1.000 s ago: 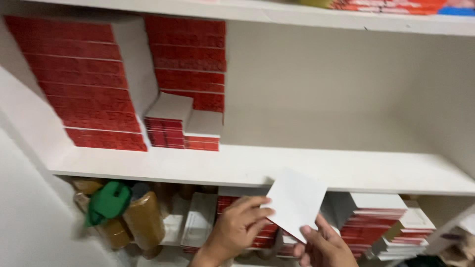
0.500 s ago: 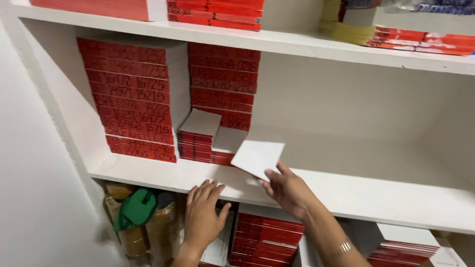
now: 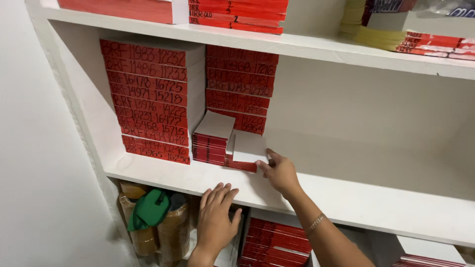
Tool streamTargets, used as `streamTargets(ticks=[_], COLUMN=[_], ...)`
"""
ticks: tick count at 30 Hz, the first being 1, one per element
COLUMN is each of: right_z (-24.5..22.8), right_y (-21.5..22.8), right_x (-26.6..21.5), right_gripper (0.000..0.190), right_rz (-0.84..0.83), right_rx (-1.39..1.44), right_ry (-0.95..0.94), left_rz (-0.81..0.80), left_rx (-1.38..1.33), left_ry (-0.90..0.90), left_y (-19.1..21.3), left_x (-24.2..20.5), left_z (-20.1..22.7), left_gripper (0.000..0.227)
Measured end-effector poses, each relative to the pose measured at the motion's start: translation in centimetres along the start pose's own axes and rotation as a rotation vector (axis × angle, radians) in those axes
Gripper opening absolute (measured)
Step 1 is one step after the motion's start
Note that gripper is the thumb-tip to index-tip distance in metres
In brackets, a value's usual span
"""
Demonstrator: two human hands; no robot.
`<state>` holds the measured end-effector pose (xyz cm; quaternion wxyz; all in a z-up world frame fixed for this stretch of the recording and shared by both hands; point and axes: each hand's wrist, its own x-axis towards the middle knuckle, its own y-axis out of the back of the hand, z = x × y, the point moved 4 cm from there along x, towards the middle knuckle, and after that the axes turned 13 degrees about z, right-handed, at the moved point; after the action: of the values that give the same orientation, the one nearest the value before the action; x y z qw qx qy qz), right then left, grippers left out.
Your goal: The person sits on the floor and organizes stacks of red and white papers on a white shelf. They pick up individual papers, flip through them, and place them back into neat piles on the shelf.
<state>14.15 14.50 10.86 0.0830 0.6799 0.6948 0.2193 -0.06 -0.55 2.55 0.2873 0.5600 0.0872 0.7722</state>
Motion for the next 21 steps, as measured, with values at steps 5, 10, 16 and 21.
streamTargets(ticks=[5, 10, 16, 21], right_z=[0.6, 2.3, 1.4, 1.5], right_y=[-1.5, -3.7, -3.9, -4.0], right_x=[1.4, 3.7, 3.6, 3.9], right_gripper=[0.059, 0.047, 0.045, 0.041], right_rz=[0.067, 0.158, 0.147, 0.147], right_rx=[-0.159, -0.309, -0.317, -0.297], right_ry=[0.222, 0.534, 0.511, 0.479], left_rz=[0.013, 0.018, -0.011, -0.066], left_rx=[-0.009, -0.012, -0.026, -0.013], left_ry=[-0.006, -0.007, -0.001, 0.023], left_y=[0.1, 0.1, 0.1, 0.2], left_x=[0.1, 0.0, 0.0, 0.2], left_z=[0.0, -0.1, -0.2, -0.2], left_gripper=[0.045, 0.046, 0.047, 0.048])
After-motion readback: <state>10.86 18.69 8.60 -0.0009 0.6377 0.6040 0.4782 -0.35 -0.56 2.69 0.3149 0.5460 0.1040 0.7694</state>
